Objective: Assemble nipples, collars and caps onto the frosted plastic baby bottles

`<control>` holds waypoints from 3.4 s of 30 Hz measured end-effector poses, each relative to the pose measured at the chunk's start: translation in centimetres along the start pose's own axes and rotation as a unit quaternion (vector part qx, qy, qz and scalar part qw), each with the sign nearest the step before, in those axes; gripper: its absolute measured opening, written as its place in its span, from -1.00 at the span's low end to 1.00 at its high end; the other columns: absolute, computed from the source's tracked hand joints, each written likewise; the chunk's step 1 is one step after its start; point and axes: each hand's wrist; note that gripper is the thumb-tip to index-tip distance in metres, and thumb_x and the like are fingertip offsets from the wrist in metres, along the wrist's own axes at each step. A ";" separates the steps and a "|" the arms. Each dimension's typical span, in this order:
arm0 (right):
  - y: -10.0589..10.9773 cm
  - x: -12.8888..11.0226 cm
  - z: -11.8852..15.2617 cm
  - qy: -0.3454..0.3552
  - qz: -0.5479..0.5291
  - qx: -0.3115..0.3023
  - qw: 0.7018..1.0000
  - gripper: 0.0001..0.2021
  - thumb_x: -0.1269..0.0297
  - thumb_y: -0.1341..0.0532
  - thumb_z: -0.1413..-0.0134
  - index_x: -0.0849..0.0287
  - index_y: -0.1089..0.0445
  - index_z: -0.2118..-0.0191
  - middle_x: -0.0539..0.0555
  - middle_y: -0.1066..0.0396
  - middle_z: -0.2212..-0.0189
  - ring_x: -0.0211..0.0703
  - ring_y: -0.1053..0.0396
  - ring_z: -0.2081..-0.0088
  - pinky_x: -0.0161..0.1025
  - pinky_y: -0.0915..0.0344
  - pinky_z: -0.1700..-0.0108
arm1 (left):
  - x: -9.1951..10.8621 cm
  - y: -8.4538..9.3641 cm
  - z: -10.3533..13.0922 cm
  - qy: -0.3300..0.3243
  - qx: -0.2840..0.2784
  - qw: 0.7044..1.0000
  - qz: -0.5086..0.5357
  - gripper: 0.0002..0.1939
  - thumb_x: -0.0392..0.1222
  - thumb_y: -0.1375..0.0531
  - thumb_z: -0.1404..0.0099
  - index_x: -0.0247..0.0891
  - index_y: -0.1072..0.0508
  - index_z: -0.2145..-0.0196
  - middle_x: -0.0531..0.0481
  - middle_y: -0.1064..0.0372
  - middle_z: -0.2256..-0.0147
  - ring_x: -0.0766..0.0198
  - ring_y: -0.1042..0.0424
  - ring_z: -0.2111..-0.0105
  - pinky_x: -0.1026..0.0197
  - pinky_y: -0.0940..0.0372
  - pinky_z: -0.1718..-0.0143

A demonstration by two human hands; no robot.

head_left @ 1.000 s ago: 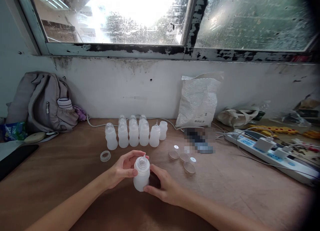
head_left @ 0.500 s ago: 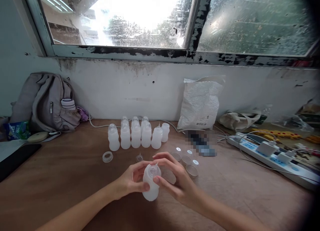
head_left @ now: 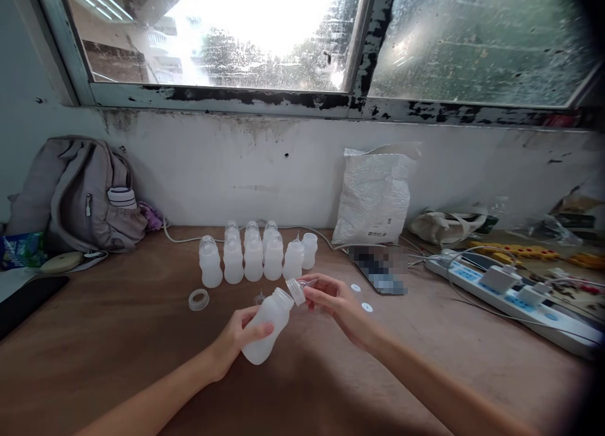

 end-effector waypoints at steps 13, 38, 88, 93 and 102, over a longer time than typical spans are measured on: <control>1.9 -1.0 -0.3 0.008 0.132 -0.136 0.982 -0.70 0.16 -0.24 0.07 0.18 -0.36 0.19 0.09 -0.39 0.25 -0.13 -0.34 0.26 -0.22 -0.29 0.25 | -0.4 0.2 -0.2 0.004 0.024 1.000 -0.009 -0.71 -0.08 -0.18 -0.11 -0.30 -0.40 0.24 -0.04 -0.31 0.32 0.29 -0.28 0.38 0.30 -0.18 0.40; 1.7 -0.9 0.1 0.027 0.332 -0.119 0.935 -0.59 -0.01 -0.04 -0.07 0.21 -0.26 0.58 -0.10 -0.08 0.75 -0.39 -0.01 0.69 -0.39 0.11 0.64 | 0.0 0.2 -0.3 0.075 -0.003 0.997 -0.014 -0.64 -0.01 -0.21 -0.05 -0.35 -0.41 0.29 -0.06 -0.37 0.39 0.32 -0.31 0.50 0.31 -0.21 0.51; -3.6 -1.0 2.4 -0.077 -0.173 -0.112 0.976 -0.68 0.11 -0.26 0.17 0.16 -0.31 0.28 0.15 -0.38 0.13 -0.09 -0.36 0.28 -0.33 -0.21 0.49 | 0.2 -4.8 1.5 0.111 -0.084 0.982 0.129 -0.45 0.09 -0.30 0.13 -0.33 -0.39 0.24 -0.09 -0.35 0.39 0.25 -0.32 0.43 0.25 -0.20 0.42; -4.9 -2.1 1.5 -0.035 -0.082 0.037 0.995 -0.78 0.17 -0.27 0.17 0.20 -0.30 0.44 0.11 -0.45 0.29 -0.14 -0.35 0.31 -0.30 -0.21 0.36 | 0.9 -4.7 -0.1 -0.008 0.045 0.992 -0.119 -0.66 -0.27 -0.29 0.17 -0.32 -0.40 0.34 0.02 -0.35 0.46 0.27 -0.29 0.46 0.28 -0.17 0.46; -4.5 -3.8 0.3 -0.012 -0.165 -0.136 0.977 -0.85 0.22 -0.21 0.14 0.21 -0.33 0.46 0.12 -0.46 0.30 -0.11 -0.37 0.28 -0.22 -0.22 0.23 | 3.4 -5.8 1.4 0.072 -0.100 0.988 0.092 -0.80 -0.32 -0.12 0.01 -0.29 -0.31 0.33 0.06 -0.30 0.47 0.24 -0.37 0.43 0.16 -0.26 0.34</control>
Point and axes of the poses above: each hand's wrist, its own z-axis away from the middle knuckle, its own y-axis out of the back of the hand, x = y × z
